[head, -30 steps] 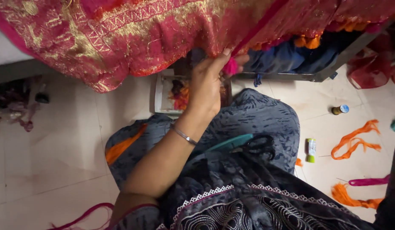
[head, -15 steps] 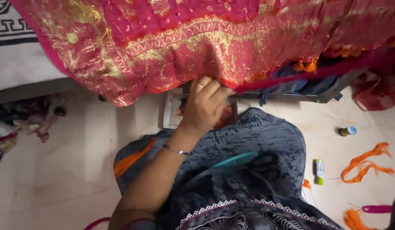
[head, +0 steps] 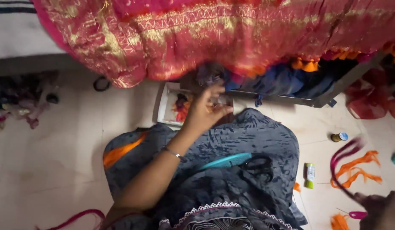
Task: Attaching decorative tassels and pom-poms to the edge of a decorated red fabric using a needle, thread, and scissors.
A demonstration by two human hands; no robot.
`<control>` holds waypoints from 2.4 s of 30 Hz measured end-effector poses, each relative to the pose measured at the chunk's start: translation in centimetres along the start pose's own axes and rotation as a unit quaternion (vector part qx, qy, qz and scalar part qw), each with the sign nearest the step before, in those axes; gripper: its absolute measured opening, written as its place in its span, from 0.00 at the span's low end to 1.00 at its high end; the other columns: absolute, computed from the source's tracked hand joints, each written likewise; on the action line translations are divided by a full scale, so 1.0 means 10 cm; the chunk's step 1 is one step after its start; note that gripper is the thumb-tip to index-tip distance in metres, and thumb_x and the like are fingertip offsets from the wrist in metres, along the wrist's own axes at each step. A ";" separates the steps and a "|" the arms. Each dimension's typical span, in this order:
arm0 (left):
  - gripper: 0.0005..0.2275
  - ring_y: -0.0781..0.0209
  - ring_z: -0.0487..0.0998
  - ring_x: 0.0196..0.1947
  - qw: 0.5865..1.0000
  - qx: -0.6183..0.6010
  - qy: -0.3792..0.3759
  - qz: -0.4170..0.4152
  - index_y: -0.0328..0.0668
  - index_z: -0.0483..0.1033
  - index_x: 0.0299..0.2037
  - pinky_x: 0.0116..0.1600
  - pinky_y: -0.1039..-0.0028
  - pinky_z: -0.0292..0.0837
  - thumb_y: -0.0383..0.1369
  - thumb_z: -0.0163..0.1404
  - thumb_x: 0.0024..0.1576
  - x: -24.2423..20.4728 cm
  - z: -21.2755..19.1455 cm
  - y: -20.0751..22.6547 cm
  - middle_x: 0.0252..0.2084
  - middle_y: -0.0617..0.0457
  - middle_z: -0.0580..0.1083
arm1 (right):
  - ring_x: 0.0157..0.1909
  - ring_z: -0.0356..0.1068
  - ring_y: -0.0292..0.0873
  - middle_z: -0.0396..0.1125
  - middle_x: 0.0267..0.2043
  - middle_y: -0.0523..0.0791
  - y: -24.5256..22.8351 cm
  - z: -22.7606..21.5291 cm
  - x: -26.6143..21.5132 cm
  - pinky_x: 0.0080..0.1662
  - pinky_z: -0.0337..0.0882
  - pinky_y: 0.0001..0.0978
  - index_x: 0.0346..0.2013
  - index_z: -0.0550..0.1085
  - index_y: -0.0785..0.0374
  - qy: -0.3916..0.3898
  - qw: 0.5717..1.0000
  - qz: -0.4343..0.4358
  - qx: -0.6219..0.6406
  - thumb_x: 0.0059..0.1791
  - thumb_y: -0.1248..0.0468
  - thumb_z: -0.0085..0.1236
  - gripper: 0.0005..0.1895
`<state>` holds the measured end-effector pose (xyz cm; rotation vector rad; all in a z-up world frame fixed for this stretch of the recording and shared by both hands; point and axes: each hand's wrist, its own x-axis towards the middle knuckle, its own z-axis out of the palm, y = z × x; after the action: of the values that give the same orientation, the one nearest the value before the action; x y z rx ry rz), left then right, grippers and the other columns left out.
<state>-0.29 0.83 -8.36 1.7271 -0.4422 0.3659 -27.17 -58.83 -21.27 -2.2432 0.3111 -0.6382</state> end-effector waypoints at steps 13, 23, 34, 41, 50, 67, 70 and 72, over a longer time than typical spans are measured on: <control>0.15 0.68 0.77 0.39 0.963 -0.175 0.169 -0.118 0.37 0.82 0.39 0.48 0.77 0.71 0.44 0.55 0.64 -0.30 -0.56 -0.08 0.37 0.56 0.79 | 0.33 0.72 0.42 0.69 0.32 0.49 -2.15 1.50 0.72 0.37 0.75 0.33 0.51 0.64 0.72 0.016 0.989 0.007 0.146 0.64 0.70 0.47 0.05; 0.20 0.57 0.76 0.50 0.936 0.039 0.349 -0.030 0.42 0.69 0.51 0.56 0.67 0.72 0.45 0.59 0.57 -0.47 -1.20 0.96 0.50 0.49 0.73 | 0.30 0.75 0.42 0.68 0.32 0.51 -3.99 2.25 0.59 0.30 0.74 0.30 0.50 0.62 0.67 -0.175 0.943 -0.052 0.277 0.62 0.67 0.44 0.05; 0.23 0.50 0.72 0.53 0.847 0.305 0.418 0.126 0.35 0.65 0.51 0.61 0.63 0.68 0.37 0.66 0.57 0.31 -1.83 1.25 0.52 0.41 0.69 | 0.39 0.77 0.41 0.70 0.56 0.55 -4.80 2.46 0.51 0.39 0.80 0.31 0.51 0.60 0.72 -0.212 0.881 -0.267 0.329 0.63 0.69 0.43 0.06; 0.17 0.52 0.74 0.50 0.881 0.262 0.370 0.135 0.33 0.67 0.49 0.59 0.65 0.70 0.33 0.62 0.60 0.56 -1.83 1.01 0.49 0.42 0.71 | 0.34 0.76 0.40 0.72 0.42 0.51 -4.27 2.48 0.57 0.36 0.79 0.30 0.51 0.67 0.71 -0.213 0.930 -0.121 0.273 0.61 0.69 0.44 0.07; 0.09 0.55 0.76 0.46 0.905 0.233 0.328 0.138 0.30 0.71 0.47 0.55 0.67 0.72 0.27 0.56 0.63 0.46 -2.05 1.10 0.45 0.44 0.74 | 0.33 0.76 0.38 0.73 0.47 0.49 -4.19 2.58 0.51 0.34 0.79 0.28 0.48 0.65 0.72 -0.229 0.931 -0.110 0.262 0.59 0.67 0.45 0.08; 0.11 0.60 0.80 0.53 0.992 -0.044 -0.112 0.041 0.40 0.80 0.52 0.58 0.71 0.76 0.24 0.54 0.60 -0.64 -0.33 0.72 0.50 0.49 0.80 | 0.57 0.65 0.47 0.72 0.53 0.47 -4.51 2.31 0.52 0.59 0.63 0.41 0.33 0.80 0.63 -0.187 0.908 -0.352 0.131 0.44 0.67 0.67 0.05; 0.08 0.60 0.82 0.50 0.986 -0.133 -0.089 -0.044 0.41 0.81 0.47 0.54 0.72 0.78 0.27 0.58 0.59 -0.80 -0.08 0.58 0.47 0.50 0.80 | 0.69 0.60 0.49 0.68 0.61 0.48 -4.39 2.34 0.49 0.71 0.61 0.41 0.37 0.78 0.62 -0.228 0.887 -0.329 0.229 0.48 0.66 0.65 0.05; 0.08 0.61 0.78 0.51 0.999 -0.006 -0.021 0.044 0.41 0.83 0.48 0.57 0.71 0.73 0.28 0.57 0.60 -0.82 -0.06 0.56 0.45 0.50 0.80 | 0.73 0.61 0.45 0.66 0.65 0.47 -4.38 2.40 0.46 0.71 0.63 0.38 0.42 0.78 0.65 -0.282 0.870 -0.226 0.335 0.55 0.64 0.59 0.06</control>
<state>-10.13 1.20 -7.34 1.7105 -0.5519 0.3909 -9.45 -16.40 -1.22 -1.7001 -0.6592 -0.2265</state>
